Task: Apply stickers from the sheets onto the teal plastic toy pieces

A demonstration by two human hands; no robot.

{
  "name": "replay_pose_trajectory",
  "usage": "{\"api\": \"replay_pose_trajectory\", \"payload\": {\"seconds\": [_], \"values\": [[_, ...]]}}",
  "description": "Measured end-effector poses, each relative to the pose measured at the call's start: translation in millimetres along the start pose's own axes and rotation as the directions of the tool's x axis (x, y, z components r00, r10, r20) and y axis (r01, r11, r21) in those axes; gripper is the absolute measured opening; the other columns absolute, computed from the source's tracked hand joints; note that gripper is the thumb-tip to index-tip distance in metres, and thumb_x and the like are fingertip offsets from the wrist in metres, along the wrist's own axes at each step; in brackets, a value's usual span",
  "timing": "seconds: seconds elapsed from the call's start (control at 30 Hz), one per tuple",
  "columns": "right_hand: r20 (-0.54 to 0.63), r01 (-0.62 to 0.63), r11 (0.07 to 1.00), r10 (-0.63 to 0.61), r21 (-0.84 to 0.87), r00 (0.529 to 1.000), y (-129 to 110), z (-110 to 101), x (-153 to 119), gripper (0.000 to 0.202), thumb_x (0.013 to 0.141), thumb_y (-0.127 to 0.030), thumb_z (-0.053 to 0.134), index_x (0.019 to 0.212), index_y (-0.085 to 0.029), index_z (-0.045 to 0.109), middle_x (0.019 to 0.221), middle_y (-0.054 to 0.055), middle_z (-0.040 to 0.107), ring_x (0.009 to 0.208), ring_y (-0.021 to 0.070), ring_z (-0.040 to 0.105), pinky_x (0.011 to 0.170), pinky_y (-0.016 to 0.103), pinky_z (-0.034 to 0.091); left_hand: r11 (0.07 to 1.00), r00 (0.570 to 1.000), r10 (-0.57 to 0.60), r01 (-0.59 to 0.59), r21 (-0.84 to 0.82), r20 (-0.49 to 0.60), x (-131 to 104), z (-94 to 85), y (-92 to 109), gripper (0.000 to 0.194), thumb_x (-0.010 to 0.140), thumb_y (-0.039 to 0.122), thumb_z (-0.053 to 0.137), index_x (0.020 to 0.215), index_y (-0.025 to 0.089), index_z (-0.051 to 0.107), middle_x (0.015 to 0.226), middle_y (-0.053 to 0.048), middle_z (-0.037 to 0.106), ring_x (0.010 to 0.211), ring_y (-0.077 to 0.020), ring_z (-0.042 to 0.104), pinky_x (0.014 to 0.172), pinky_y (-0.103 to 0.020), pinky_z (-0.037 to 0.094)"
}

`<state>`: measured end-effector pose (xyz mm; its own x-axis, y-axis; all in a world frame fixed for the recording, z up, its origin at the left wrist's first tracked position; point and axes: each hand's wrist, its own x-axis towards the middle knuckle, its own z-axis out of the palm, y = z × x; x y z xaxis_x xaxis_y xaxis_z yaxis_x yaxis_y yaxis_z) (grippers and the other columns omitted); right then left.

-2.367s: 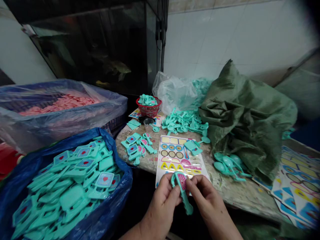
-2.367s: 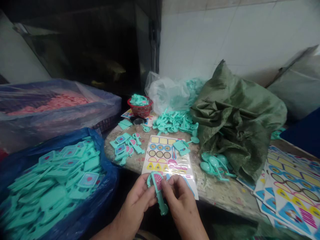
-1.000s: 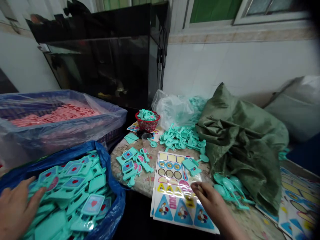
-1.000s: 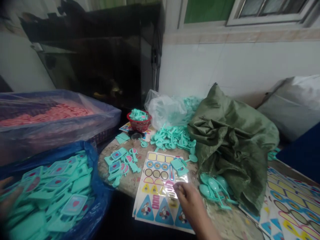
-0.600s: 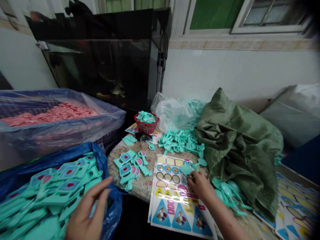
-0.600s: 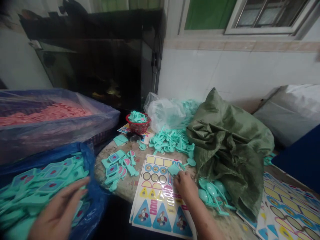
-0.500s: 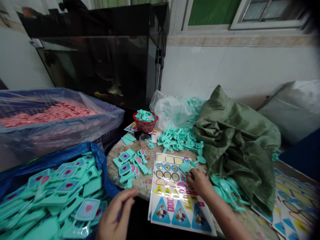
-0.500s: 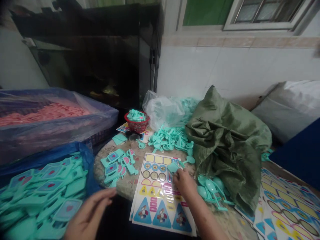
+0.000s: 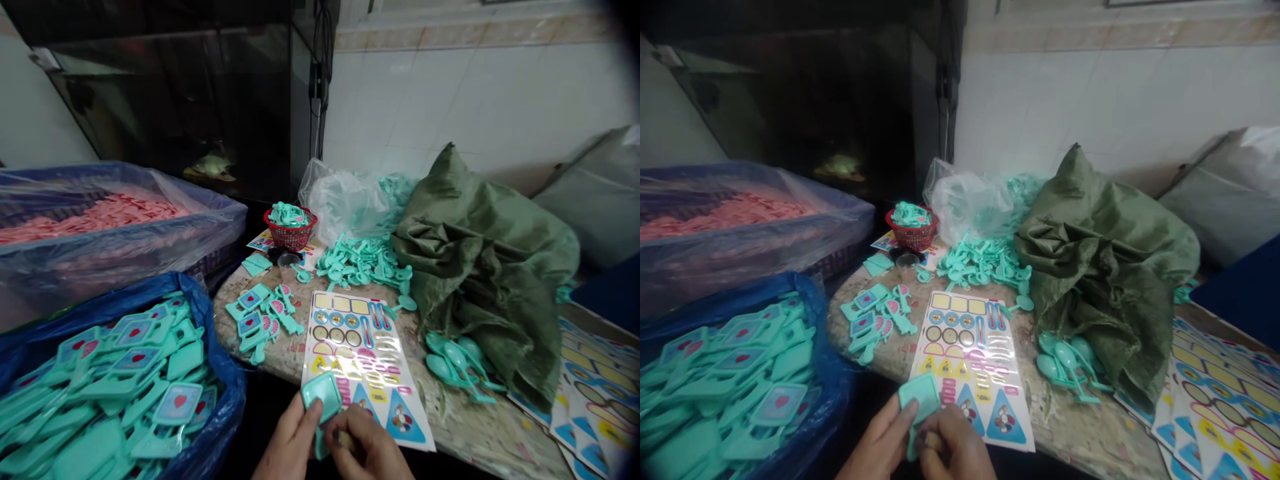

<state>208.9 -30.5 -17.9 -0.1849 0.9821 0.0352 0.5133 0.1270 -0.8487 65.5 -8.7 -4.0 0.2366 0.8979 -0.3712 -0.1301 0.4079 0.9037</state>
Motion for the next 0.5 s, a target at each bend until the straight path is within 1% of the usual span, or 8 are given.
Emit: {"api": "replay_pose_trajectory", "payload": {"seconds": [0.07, 0.13, 0.2, 0.3, 0.37, 0.4, 0.47, 0.5], "values": [[0.009, -0.062, 0.997, 0.061, 0.046, 0.998, 5.3, -18.3, 6.3, 0.016, 0.080, -0.029, 0.047, 0.072, -0.019, 0.057, 0.066, -0.001, 0.054, 0.062, 0.0117, 0.048, 0.058, 0.021, 0.040, 1.000, 1.000, 0.014, -0.014, -0.015, 0.012, 0.6, -2.6, -0.3, 0.051, 0.074, 0.052, 0.059, 0.113, 0.020, 0.059, 0.115, -0.007, 0.064, 0.111, -0.0257, 0.056, 0.100, -0.038, 0.039], [-0.075, -0.131, 0.989, 0.136, 0.070, 0.988, 12.9, -45.0, 18.7, 0.026, 0.083, -0.039, 0.044, 0.069, -0.019, 0.054, 0.065, -0.002, 0.050, 0.061, 0.0117, 0.046, 0.057, 0.021, 0.039, 0.998, 0.999, 0.002, 0.000, -0.056, 0.039, 3.4, -5.0, -0.9, 0.050, 0.073, 0.053, 0.060, 0.110, 0.019, 0.060, 0.109, -0.007, 0.067, 0.100, -0.0255, 0.062, 0.094, -0.038, 0.045], [-0.170, -0.169, 0.983, 0.178, 0.065, 0.969, 21.8, -72.5, 34.7, 0.032, 0.081, -0.046, 0.045, 0.064, -0.019, 0.049, 0.060, -0.003, 0.045, 0.059, 0.0116, 0.042, 0.055, 0.022, 0.037, 0.996, 0.998, -0.024, 0.030, -0.082, 0.064, 8.3, -5.2, 0.7, 0.051, 0.072, 0.054, 0.060, 0.109, 0.018, 0.060, 0.102, -0.008, 0.069, 0.090, -0.0255, 0.066, 0.086, -0.039, 0.049], [-0.302, -0.188, 0.982, 0.183, 0.012, 0.936, 32.3, -100.4, 55.5, 0.040, 0.076, -0.051, 0.050, 0.053, -0.021, 0.037, 0.052, -0.006, 0.031, 0.051, 0.0105, 0.034, 0.048, 0.022, 0.031, 0.997, 0.999, -0.038, 0.040, -0.062, 0.031, 19.8, 2.0, 13.4, 0.051, 0.073, 0.054, 0.059, 0.109, 0.018, 0.057, 0.104, -0.007, 0.068, 0.090, -0.0240, 0.066, 0.085, -0.036, 0.050], [-0.311, -0.188, 0.982, 0.176, -0.010, 0.934, 33.5, -104.1, 59.7, 0.041, 0.076, -0.052, 0.050, 0.053, -0.021, 0.037, 0.051, -0.006, 0.033, 0.052, 0.0113, 0.037, 0.049, 0.022, 0.033, 1.000, 1.000, -0.006, 0.005, -0.022, -0.023, 30.3, 12.1, 27.7, 0.047, 0.075, 0.051, 0.058, 0.109, 0.018, 0.056, 0.108, -0.007, 0.066, 0.095, -0.0227, 0.064, 0.086, -0.034, 0.049], [-0.299, -0.194, 0.981, 0.184, -0.003, 0.936, 32.2, -101.4, 57.9, 0.039, 0.078, -0.053, 0.048, 0.057, -0.021, 0.043, 0.054, -0.004, 0.041, 0.055, 0.0126, 0.042, 0.051, 0.023, 0.037, 1.000, 0.999, 0.026, -0.026, 0.004, -0.042, 36.0, 18.0, 35.0, 0.044, 0.077, 0.049, 0.056, 0.108, 0.018, 0.056, 0.109, -0.007, 0.065, 0.097, -0.0224, 0.063, 0.085, -0.033, 0.049], [-0.277, -0.203, 0.979, 0.203, 0.027, 0.939, 27.6, -89.0, 48.0, 0.039, 0.079, -0.057, 0.045, 0.075, -0.021, 0.058, 0.075, 0.002, 0.060, 0.072, 0.0171, 0.055, 0.062, 0.025, 0.044, 0.993, 0.993, 0.107, -0.104, 0.052, -0.045, 47.0, 29.2, 46.6, 0.040, 0.080, 0.047, 0.053, 0.108, 0.018, 0.055, 0.108, -0.006, 0.065, 0.100, -0.0221, 0.061, 0.085, -0.032, 0.048], [-0.279, -0.199, 0.979, 0.204, 0.048, 0.938, 25.2, -80.7, 41.4, 0.044, 0.077, -0.061, 0.044, 0.088, -0.022, 0.061, 0.091, 0.005, 0.063, 0.084, 0.0197, 0.057, 0.069, 0.026, 0.046, 0.987, 0.988, 0.147, -0.143, 0.077, -0.050, 51.5, 33.8, 50.0, 0.039, 0.080, 0.046, 0.052, 0.107, 0.017, 0.055, 0.107, -0.006, 0.065, 0.101, -0.0218, 0.060, 0.087, -0.032, 0.046]]}}
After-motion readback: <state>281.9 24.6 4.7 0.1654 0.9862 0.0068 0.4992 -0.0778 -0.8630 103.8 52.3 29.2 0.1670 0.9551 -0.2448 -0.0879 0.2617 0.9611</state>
